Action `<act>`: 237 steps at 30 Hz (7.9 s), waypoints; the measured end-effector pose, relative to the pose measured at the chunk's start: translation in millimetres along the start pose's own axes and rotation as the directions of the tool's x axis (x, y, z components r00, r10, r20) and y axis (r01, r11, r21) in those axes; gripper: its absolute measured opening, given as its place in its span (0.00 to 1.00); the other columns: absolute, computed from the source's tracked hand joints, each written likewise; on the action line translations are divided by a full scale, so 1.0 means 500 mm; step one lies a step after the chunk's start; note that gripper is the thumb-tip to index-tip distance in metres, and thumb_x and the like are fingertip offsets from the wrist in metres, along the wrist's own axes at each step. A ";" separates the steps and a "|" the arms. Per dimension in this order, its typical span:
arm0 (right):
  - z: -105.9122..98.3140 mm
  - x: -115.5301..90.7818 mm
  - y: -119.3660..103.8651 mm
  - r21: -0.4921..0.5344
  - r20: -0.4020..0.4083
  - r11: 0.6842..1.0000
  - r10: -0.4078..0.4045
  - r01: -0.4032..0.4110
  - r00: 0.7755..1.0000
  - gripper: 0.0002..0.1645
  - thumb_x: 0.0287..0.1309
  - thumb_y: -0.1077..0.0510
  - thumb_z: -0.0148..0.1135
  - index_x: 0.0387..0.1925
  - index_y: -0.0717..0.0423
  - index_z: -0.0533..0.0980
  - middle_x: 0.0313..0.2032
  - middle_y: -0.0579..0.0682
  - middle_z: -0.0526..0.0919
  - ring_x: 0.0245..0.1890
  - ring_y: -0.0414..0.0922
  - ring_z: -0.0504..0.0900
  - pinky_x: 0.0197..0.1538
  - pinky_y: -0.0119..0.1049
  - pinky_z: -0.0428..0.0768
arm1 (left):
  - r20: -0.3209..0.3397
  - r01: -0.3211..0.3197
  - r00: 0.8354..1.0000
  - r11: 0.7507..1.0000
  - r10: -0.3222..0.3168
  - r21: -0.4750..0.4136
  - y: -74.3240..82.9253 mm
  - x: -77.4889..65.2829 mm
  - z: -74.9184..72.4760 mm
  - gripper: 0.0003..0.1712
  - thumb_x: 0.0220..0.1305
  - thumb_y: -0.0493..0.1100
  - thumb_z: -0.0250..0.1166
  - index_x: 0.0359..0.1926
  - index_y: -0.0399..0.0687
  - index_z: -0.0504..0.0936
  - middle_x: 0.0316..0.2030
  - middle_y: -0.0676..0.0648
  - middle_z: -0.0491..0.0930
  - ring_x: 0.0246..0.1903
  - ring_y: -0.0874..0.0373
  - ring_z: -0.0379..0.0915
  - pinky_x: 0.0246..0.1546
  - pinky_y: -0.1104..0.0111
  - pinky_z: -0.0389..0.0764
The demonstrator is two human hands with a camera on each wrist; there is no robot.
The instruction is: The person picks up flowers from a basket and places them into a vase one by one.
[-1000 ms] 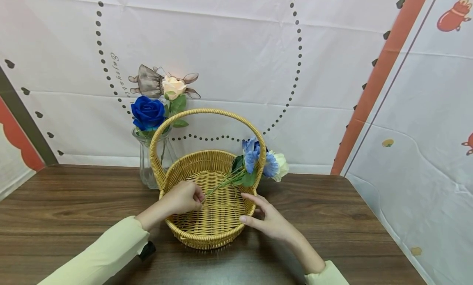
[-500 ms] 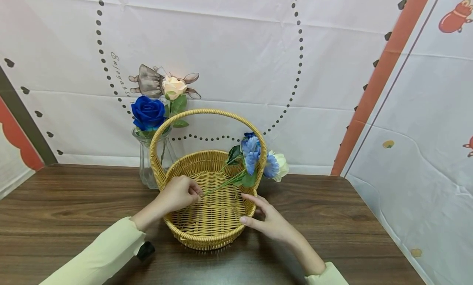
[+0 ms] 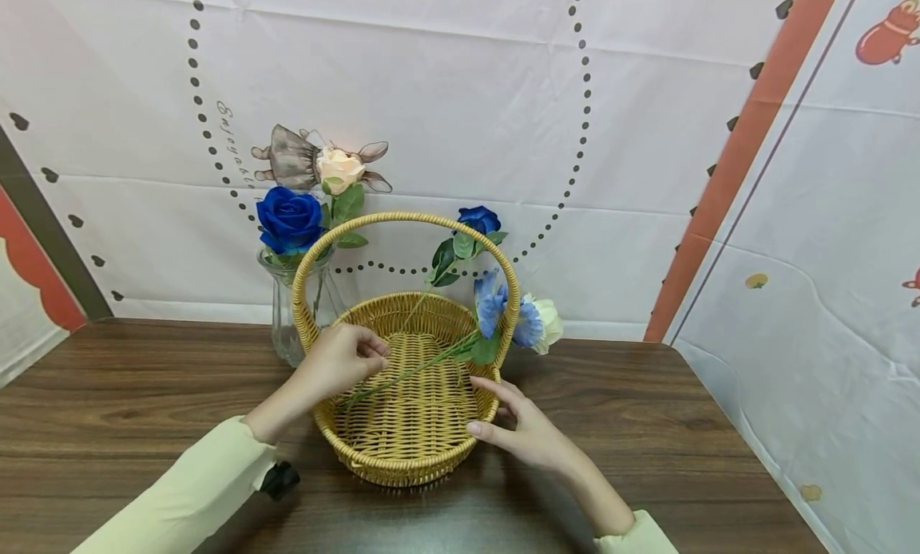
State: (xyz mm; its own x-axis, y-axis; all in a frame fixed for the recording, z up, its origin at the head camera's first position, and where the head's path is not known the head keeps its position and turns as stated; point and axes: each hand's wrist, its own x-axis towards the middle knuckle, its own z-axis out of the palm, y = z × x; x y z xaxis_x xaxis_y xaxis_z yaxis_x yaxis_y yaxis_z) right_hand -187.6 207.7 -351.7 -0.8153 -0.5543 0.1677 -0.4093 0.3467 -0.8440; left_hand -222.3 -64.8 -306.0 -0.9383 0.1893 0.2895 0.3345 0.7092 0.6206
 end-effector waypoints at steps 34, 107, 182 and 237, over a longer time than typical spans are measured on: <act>-0.002 0.001 0.002 0.009 0.000 1.000 0.004 -0.004 1.000 0.35 0.60 0.57 0.57 0.64 0.65 0.57 0.63 0.67 0.58 0.59 0.63 0.62 0.55 0.33 0.67 | 0.124 -0.069 0.989 0.997 0.074 -0.047 -0.001 -0.060 -0.128 0.05 0.51 0.37 0.67 0.31 0.42 0.84 0.22 0.53 0.78 0.24 0.63 0.72 0.26 0.70 0.74; 0.000 -0.002 -0.003 -0.006 0.000 1.000 0.027 -0.027 1.000 0.35 0.60 0.56 0.56 0.65 0.64 0.56 0.64 0.66 0.56 0.61 0.63 0.61 0.58 0.44 0.65 | -0.199 0.063 0.977 0.996 -0.073 -0.056 -0.056 -0.158 -0.319 0.17 0.54 0.51 0.67 0.40 0.45 0.83 0.30 0.57 0.82 0.27 0.68 0.76 0.22 0.73 0.76; 0.001 0.007 0.001 0.003 0.002 1.000 -0.006 0.006 1.000 0.35 0.60 0.57 0.56 0.65 0.65 0.56 0.62 0.67 0.58 0.59 0.63 0.64 0.56 0.43 0.68 | -0.555 -0.104 0.810 0.885 -0.190 -0.454 -0.072 0.131 -0.287 0.10 0.53 0.39 0.66 0.37 0.38 0.81 0.19 0.64 0.75 0.21 0.73 0.73 0.25 0.83 0.75; -0.001 -0.003 0.005 0.007 -0.010 1.000 0.005 -0.005 1.000 0.34 0.60 0.57 0.56 0.65 0.62 0.57 0.64 0.65 0.58 0.61 0.63 0.60 0.59 0.54 0.61 | -0.378 0.138 0.911 0.986 -0.163 -0.092 -0.092 0.144 -0.261 0.20 0.58 0.44 0.57 0.46 0.34 0.79 0.40 0.36 0.79 0.36 0.54 0.73 0.26 0.78 0.69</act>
State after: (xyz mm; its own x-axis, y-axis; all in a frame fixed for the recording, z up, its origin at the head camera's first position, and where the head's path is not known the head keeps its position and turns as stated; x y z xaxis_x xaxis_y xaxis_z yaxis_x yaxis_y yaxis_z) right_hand -187.9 209.8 -353.8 -0.8211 -0.5453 0.1685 -0.4026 0.3441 -0.8483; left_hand -293.6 -172.6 -218.4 -0.8762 -0.2002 0.4384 0.2084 0.6628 0.7192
